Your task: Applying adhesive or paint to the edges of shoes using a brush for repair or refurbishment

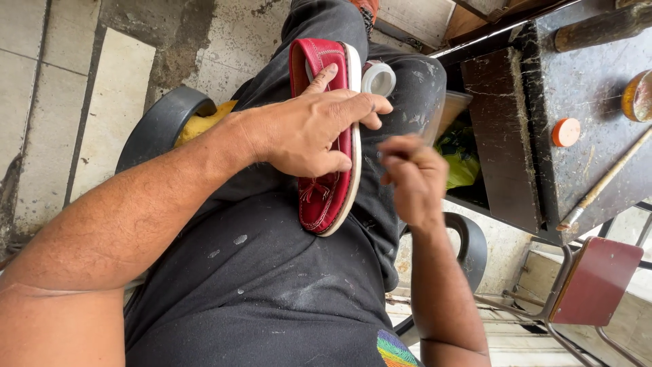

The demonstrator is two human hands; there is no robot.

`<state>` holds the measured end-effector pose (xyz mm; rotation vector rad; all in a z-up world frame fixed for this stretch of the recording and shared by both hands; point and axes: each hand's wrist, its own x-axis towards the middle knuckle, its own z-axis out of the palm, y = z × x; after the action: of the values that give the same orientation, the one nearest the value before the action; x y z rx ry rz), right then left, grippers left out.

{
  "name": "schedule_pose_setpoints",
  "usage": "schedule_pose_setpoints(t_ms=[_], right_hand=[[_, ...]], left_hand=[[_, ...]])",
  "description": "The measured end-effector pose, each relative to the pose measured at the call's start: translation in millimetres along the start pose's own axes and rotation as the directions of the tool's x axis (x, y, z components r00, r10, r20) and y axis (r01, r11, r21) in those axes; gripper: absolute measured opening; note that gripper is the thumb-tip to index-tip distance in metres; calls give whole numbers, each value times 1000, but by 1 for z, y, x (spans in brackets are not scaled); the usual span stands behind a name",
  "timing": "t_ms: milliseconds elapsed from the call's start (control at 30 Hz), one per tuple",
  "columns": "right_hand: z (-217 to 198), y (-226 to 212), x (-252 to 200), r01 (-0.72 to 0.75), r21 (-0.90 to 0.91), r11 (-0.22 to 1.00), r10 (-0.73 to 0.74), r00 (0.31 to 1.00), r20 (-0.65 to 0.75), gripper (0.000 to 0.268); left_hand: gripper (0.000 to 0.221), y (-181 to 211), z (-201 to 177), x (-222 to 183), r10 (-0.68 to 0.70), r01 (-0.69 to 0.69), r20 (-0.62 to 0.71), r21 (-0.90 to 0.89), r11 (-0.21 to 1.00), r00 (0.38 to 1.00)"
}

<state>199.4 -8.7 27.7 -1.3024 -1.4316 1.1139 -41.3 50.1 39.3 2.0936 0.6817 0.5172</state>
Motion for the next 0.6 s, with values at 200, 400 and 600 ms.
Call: schedule_pose_setpoints(t_ms=[200,400,600], right_hand=[[11,3,-5,-344,-126,931,365,897,249,37],[21,-39,0,189,-556,809,54,919,391,32],[22,-37,-9,137,-489,861,93,904,417,29]], left_hand=[[68,-10,4,1,-18,18,25,-24,1000,1000],[49,-16,11,-4,200,-174,-224,133,976,954],[65,7,40,-33,105,93,-670,254,963,735]])
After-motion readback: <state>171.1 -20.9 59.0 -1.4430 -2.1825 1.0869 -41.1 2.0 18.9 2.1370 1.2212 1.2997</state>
